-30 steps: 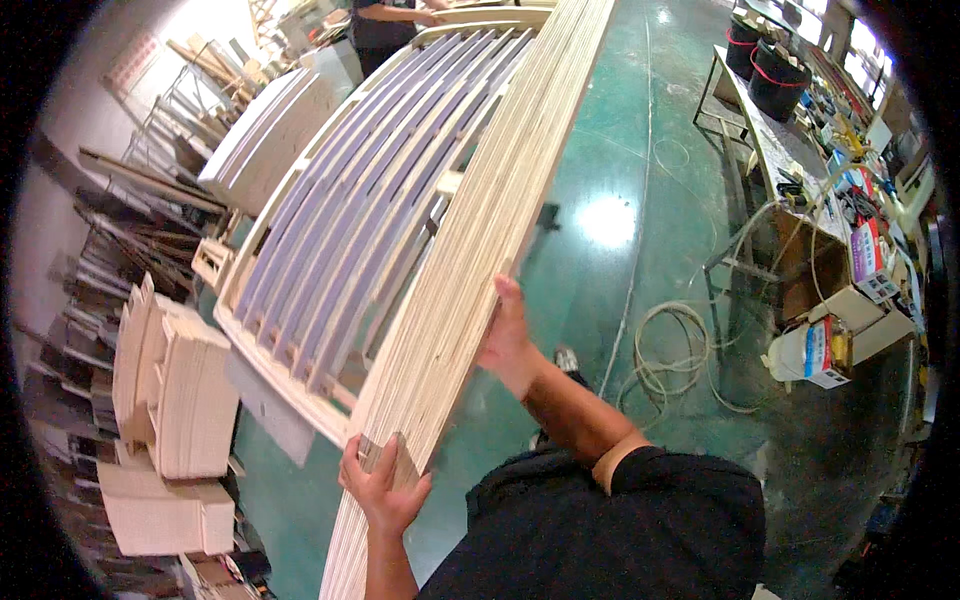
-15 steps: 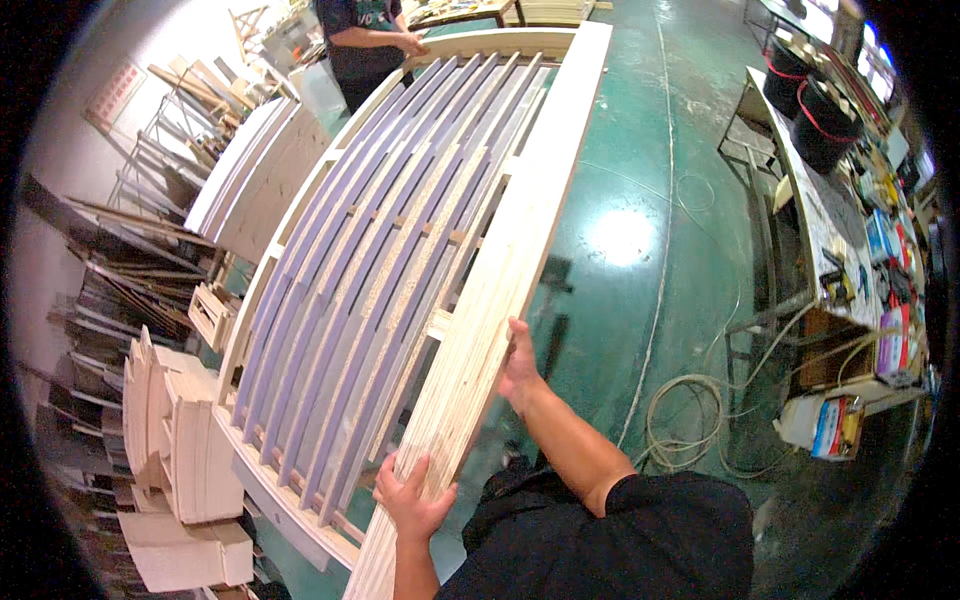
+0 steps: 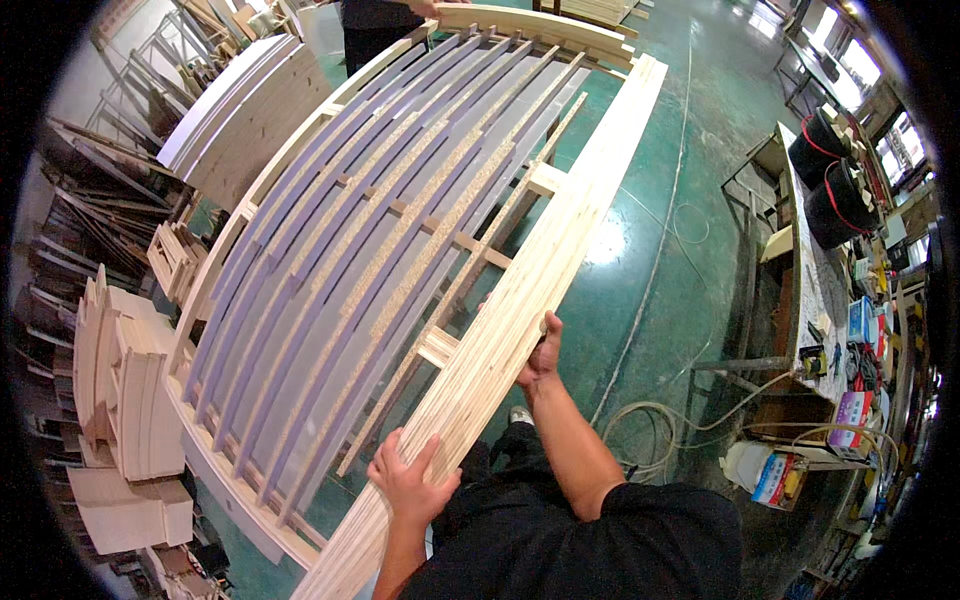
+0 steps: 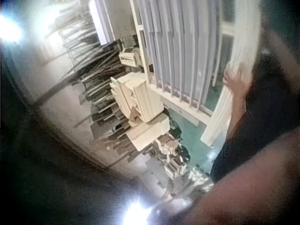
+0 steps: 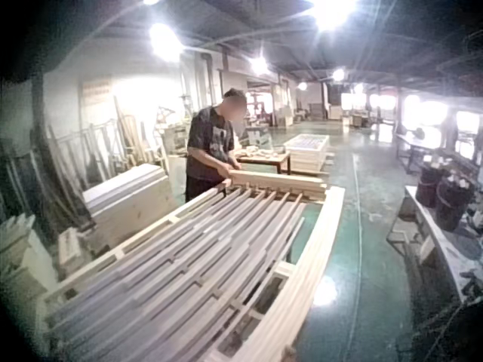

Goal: The person lifts and positions a large wooden frame structure, then uses a nail gun to secure a wooden slat to the frame. The person repeats the lifting and positioning of the frame multiple times before performing the final fastening.

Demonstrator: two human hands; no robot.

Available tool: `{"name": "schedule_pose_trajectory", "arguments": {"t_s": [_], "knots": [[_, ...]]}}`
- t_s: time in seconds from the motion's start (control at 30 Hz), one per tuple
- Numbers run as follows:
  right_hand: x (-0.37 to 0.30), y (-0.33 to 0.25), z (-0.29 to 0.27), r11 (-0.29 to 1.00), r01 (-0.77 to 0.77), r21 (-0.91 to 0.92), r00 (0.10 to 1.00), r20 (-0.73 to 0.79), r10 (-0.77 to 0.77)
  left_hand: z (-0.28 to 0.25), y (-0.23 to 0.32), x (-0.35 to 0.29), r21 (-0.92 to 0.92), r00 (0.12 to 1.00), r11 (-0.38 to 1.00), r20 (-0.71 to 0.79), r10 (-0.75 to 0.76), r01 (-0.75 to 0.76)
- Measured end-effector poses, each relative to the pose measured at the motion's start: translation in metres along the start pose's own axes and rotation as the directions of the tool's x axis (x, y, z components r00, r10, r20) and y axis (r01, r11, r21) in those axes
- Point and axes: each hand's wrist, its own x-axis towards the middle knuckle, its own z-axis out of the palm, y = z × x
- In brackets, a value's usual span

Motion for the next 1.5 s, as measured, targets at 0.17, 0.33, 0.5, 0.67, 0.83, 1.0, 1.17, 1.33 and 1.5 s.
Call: {"name": "schedule_pose_trajectory", "arguments": {"t_s": [0.17,0.33,0.5,0.67,0.83,1.0,1.17,1.33,1.5], "knots": [[0.010,-0.002,0.007,1.000,-0.021,-0.009,0.998,-0.056,0.021,0.008,-0.009,0.015,-0.019,1.000,1.000,0.016,-0.015,0.015],[0.004,-0.011,0.027,0.962,0.041,-0.271,0.949,-0.289,-0.122,0.023,-0.018,0.019,-0.128,0.997,0.990,0.050,-0.061,0.067],[0.013,-0.013,-0.008,0.837,0.060,-0.544,0.866,-0.388,-0.315,0.038,-0.019,0.029,-0.026,0.990,0.999,0.137,-0.041,0.045],[0.016,-0.023,0.016,0.621,0.002,-0.784,0.862,-0.314,-0.398,0.043,-0.012,0.073,0.113,0.906,0.988,0.399,-0.139,0.102],[0.008,-0.003,0.028,0.677,-0.034,-0.735,0.890,-0.332,-0.314,0.031,-0.015,0.036,0.170,0.891,0.975,0.408,-0.200,0.141],[-0.026,-0.027,0.037,0.896,0.089,-0.435,0.965,-0.185,-0.185,0.034,-0.014,-0.027,-0.230,0.936,0.972,0.349,0.040,0.044],[-0.035,-0.073,0.059,0.863,-0.102,-0.495,0.984,-0.176,0.015,-0.035,0.025,-0.037,-0.176,0.939,0.983,0.330,0.102,-0.045],[-0.030,-0.056,0.092,0.752,0.160,-0.639,0.982,0.029,-0.185,-0.057,-0.076,-0.012,-0.627,0.961,0.774,0.258,0.095,0.092],[-0.031,-0.045,0.107,0.428,0.403,-0.809,0.878,0.210,-0.430,-0.006,-0.139,-0.016,0.197,0.718,0.956,0.631,-0.294,0.219]]}}
